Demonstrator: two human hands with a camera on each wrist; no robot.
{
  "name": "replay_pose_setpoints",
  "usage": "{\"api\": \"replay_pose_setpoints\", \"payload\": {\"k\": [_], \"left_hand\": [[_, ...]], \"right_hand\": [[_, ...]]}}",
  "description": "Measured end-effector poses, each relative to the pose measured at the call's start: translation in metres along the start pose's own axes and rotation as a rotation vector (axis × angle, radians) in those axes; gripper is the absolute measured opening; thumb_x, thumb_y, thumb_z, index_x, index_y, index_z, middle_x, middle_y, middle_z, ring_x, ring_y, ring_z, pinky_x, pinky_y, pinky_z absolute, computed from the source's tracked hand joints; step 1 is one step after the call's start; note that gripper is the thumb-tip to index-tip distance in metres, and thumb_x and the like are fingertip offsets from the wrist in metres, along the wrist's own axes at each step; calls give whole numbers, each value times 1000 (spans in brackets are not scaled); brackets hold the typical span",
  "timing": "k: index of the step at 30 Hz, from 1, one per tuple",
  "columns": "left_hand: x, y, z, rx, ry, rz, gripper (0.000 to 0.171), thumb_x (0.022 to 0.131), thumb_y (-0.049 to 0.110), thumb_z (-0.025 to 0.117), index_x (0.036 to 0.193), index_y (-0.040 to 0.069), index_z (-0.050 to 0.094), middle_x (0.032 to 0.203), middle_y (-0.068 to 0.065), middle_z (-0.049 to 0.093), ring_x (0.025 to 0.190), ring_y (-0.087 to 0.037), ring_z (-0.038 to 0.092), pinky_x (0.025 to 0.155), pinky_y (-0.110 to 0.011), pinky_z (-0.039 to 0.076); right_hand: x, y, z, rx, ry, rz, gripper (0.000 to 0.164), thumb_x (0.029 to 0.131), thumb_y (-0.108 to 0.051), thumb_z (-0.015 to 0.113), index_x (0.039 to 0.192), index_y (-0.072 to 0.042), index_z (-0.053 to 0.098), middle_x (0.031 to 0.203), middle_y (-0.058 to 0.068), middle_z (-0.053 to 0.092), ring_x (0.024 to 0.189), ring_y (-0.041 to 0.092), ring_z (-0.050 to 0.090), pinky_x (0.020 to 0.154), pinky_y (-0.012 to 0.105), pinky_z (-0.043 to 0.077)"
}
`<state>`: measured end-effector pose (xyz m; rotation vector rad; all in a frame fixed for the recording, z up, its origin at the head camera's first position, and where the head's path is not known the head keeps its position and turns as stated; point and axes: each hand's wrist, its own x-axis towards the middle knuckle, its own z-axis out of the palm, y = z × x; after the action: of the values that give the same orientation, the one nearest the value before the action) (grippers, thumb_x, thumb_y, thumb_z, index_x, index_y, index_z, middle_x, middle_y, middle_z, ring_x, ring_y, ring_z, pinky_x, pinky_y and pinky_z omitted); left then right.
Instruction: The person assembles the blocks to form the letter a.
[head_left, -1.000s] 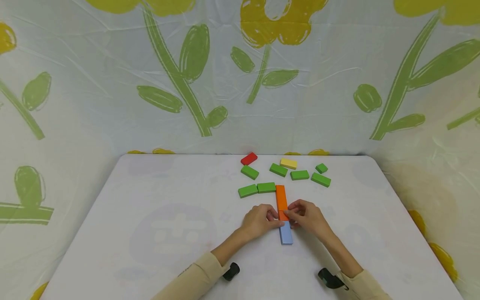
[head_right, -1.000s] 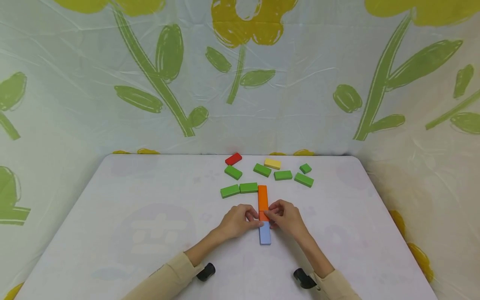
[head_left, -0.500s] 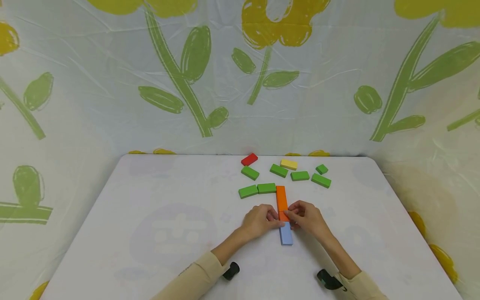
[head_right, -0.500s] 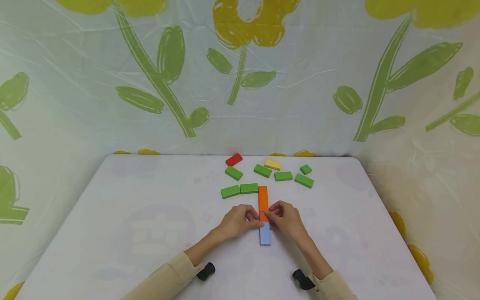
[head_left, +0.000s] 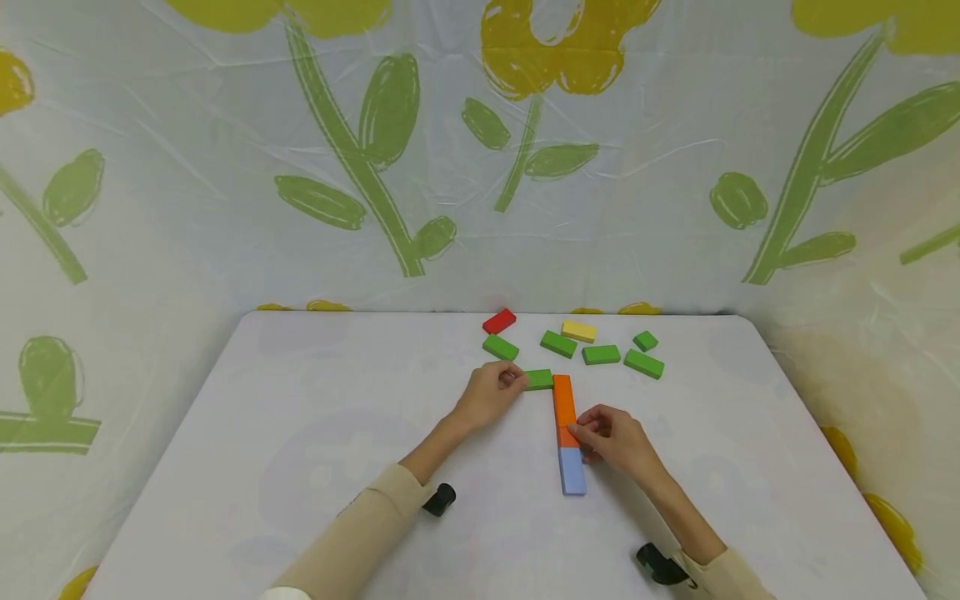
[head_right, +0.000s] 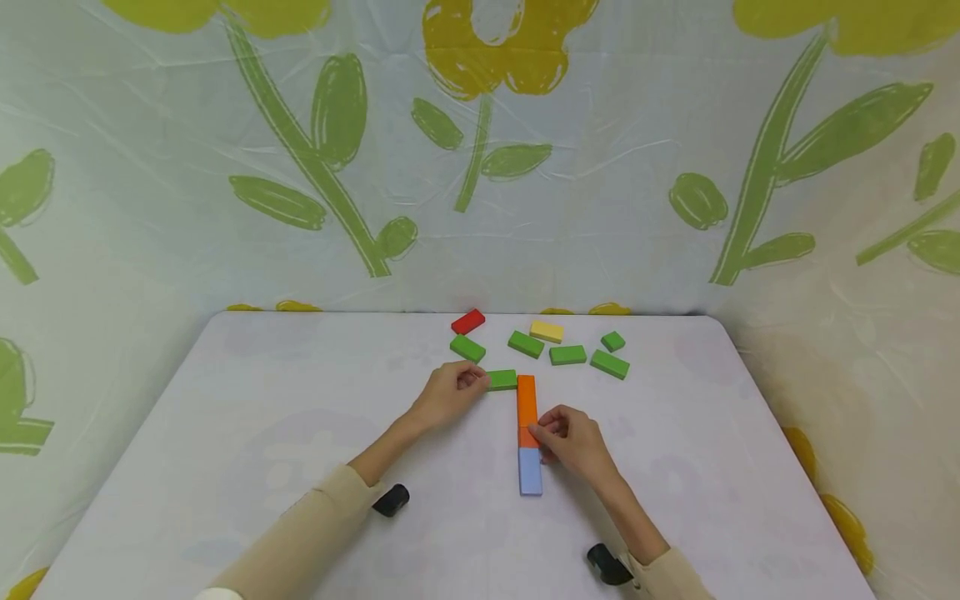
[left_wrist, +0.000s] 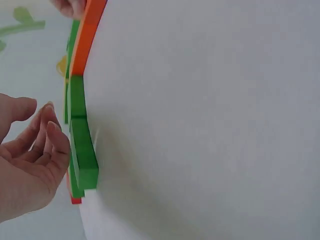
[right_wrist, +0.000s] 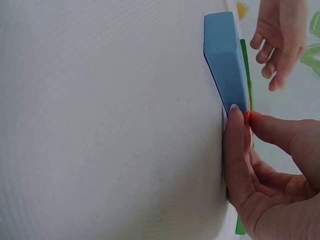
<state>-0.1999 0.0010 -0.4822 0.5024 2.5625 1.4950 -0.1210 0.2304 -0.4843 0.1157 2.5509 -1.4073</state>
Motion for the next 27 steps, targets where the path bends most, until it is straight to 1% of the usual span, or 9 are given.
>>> {"api": "replay_pose_setpoints", "payload": {"k": [5,11,15,18,21,23,27], "left_hand": [[14,-8,-10,-3,38,-10,20,103,17,64,112,2,73,94,-5,69,81,-15,61,75,-27,52],[28,-16,-18,7,63,24,18,101,15,64,111,2,73,100,-9,71,85,-20,66,80,-32,55],[35,-20,-22,42,83,4,19,100,15,67,114,3,72,103,-10,71,89,-22,65,82,-33,54],[39,-22,-24,88,84,-17,21,98,13,70,115,2,71,105,-11,68,92,-24,61,83,-33,51],[43,-23,-25,148,74,2,27,96,12,72,121,1,70,109,-15,63,99,-28,56,86,-36,48],[46,-24,-26,195,60,22,32,96,12,72,125,1,69,115,-18,61,106,-31,53,89,-39,47],[51,-27,-25,310,25,39,39,97,16,72,135,5,66,131,-17,56,119,-32,47,98,-43,45]], "right_hand": [[-1,1,0,11,-6,-5,27,96,-15,75,109,5,64,87,9,68,72,20,65,62,30,60],[-1,1,0,9,-6,-8,26,96,-14,74,109,5,63,87,9,67,72,20,64,62,29,60],[0,0,0,14,-3,-13,25,96,-14,74,109,5,64,86,9,67,71,20,64,62,29,60],[0,1,0,14,-4,-16,25,96,-14,74,109,5,64,86,9,67,71,20,64,63,29,60],[0,1,0,0,3,-17,25,96,-14,74,109,5,64,86,9,66,71,19,63,63,29,60],[0,1,0,-10,11,-19,25,96,-14,74,109,5,64,86,8,66,71,19,63,63,28,59],[0,2,-1,-20,15,-26,25,96,-15,74,109,4,64,86,8,65,70,19,63,63,28,59]]}}
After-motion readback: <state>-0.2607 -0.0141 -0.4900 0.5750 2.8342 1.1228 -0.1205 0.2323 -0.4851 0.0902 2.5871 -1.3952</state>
